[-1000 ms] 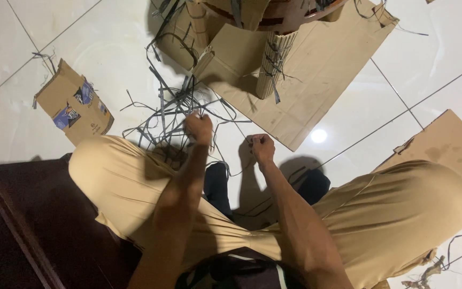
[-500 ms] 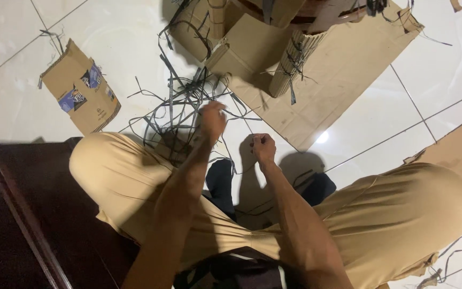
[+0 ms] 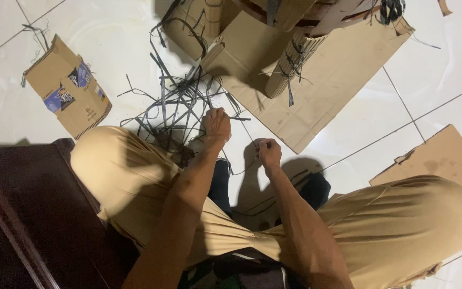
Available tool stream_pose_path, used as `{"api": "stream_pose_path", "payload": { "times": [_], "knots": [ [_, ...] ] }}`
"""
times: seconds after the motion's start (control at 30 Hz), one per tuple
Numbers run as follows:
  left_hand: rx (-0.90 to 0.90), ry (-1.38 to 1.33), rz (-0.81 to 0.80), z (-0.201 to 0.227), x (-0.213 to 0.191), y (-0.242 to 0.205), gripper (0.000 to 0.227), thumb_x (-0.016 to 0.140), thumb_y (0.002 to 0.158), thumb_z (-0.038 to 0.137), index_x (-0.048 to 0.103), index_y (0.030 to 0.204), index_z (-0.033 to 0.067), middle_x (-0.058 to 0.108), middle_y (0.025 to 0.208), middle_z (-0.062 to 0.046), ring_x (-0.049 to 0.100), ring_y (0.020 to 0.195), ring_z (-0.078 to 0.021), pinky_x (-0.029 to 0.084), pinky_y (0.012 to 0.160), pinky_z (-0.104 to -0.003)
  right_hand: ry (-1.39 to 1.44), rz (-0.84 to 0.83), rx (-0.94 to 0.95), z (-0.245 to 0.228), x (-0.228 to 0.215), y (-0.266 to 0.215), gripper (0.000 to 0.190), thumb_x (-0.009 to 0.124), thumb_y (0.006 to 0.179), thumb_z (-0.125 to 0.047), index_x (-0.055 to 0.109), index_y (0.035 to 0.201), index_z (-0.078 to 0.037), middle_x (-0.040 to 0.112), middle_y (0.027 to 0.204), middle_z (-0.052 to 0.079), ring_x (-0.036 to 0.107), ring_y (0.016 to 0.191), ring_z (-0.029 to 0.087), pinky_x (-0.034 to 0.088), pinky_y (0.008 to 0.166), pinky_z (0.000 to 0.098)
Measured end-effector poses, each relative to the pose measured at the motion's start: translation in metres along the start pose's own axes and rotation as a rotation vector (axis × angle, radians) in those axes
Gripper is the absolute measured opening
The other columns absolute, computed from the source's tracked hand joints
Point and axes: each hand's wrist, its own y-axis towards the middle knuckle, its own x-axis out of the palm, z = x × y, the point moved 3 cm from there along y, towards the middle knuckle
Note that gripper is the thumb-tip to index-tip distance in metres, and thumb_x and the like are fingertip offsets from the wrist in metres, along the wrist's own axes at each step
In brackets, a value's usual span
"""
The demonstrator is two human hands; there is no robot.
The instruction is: Wrap a wooden chair with cardboard and secure it with plastic ties
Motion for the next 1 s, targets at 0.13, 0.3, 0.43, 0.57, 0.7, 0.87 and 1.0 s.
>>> {"api": "stream_pose_path", "payload": {
  "times": [0.13, 0.3, 0.43, 0.57, 0.7, 0.87, 1.0],
  "knots": [
    [-0.131, -0.299, 0.069, -0.008, -0.01, 0.005, 0.047, 0.06, 0.096, 0.017, 0.055, 0.139, -0.0001, 0.047, 0.148, -0.011, 0.038, 0.137, -0.0294, 0.036, 0.109, -0.042, 0.011, -0.019, -0.015, -0.014, 0.001, -0.004, 0.02, 0.06, 0.096, -0.025, 0.067, 0.101, -0.008, 0.075, 0.097, 0.018, 0.072, 0.099, 0.039, 0.053, 0.091, 0.0534],
    [-0.071, -0.567, 0.282, -0.005, -0.055, -0.004, 0.047, 0.064, 0.095, 0.012, 0.057, 0.138, -0.0079, 0.048, 0.149, -0.017, 0.044, 0.138, -0.0366, 0.04, 0.115, -0.044, 0.01, -0.028, -0.045, -0.009, 0.014, 0.007, 0.019, 0.061, 0.096, -0.025, 0.067, 0.099, -0.007, 0.076, 0.092, 0.017, 0.074, 0.09, 0.038, 0.055, 0.085, 0.0517],
    [0.029, -0.327, 0.108, -0.012, -0.026, 0.001, 0.038, 0.062, 0.094, 0.013, 0.066, 0.131, 0.0037, 0.047, 0.154, -0.009, 0.038, 0.145, -0.0314, 0.036, 0.119, -0.043, 0.053, -0.033, -0.02, -0.006, 0.012, 0.013, 0.014, 0.059, 0.096, -0.024, 0.067, 0.097, -0.012, 0.076, 0.086, 0.01, 0.074, 0.074, 0.024, 0.056, 0.079, 0.0416],
    [-0.004, -0.157, -0.032, -0.018, -0.001, 0.0, 0.039, 0.062, 0.094, 0.005, 0.065, 0.132, 0.0011, 0.036, 0.163, -0.005, 0.036, 0.145, -0.0293, 0.035, 0.119, -0.043, 0.097, -0.018, -0.023, -0.011, -0.001, 0.002, 0.014, 0.059, 0.097, -0.021, 0.067, 0.1, -0.011, 0.076, 0.098, 0.013, 0.076, 0.087, 0.028, 0.057, 0.082, 0.0439],
    [0.012, -0.058, -0.066, -0.021, 0.002, 0.005, 0.034, 0.063, 0.091, 0.005, 0.071, 0.124, 0.002, 0.035, 0.165, -0.007, 0.032, 0.147, -0.0339, 0.036, 0.114, -0.043, 0.065, -0.016, -0.021, -0.003, -0.003, 0.005, 0.016, 0.06, 0.097, -0.024, 0.067, 0.102, -0.011, 0.076, 0.102, 0.014, 0.075, 0.095, 0.033, 0.055, 0.086, 0.0476],
    [0.052, 0.06, -0.079, -0.018, -0.011, 0.005, 0.03, 0.058, 0.094, 0.006, 0.074, 0.119, 0.0054, 0.044, 0.158, -0.007, 0.037, 0.141, -0.0298, 0.036, 0.108, -0.039, 0.032, -0.028, 0.021, -0.009, -0.003, -0.002, 0.013, 0.058, 0.098, -0.02, 0.068, 0.102, -0.012, 0.077, 0.099, 0.012, 0.076, 0.087, 0.028, 0.057, 0.086, 0.0479],
    [0.057, 0.094, -0.06, -0.021, 0.012, 0.014, 0.028, 0.054, 0.098, 0.007, 0.071, 0.119, 0.0026, 0.049, 0.151, -0.011, 0.042, 0.135, -0.0302, 0.036, 0.106, -0.04, 0.051, -0.071, 0.004, -0.004, 0.005, 0.007, 0.014, 0.057, 0.099, -0.022, 0.066, 0.1, -0.011, 0.075, 0.089, 0.01, 0.073, 0.069, 0.02, 0.058, 0.076, 0.0405]
  ]
}}
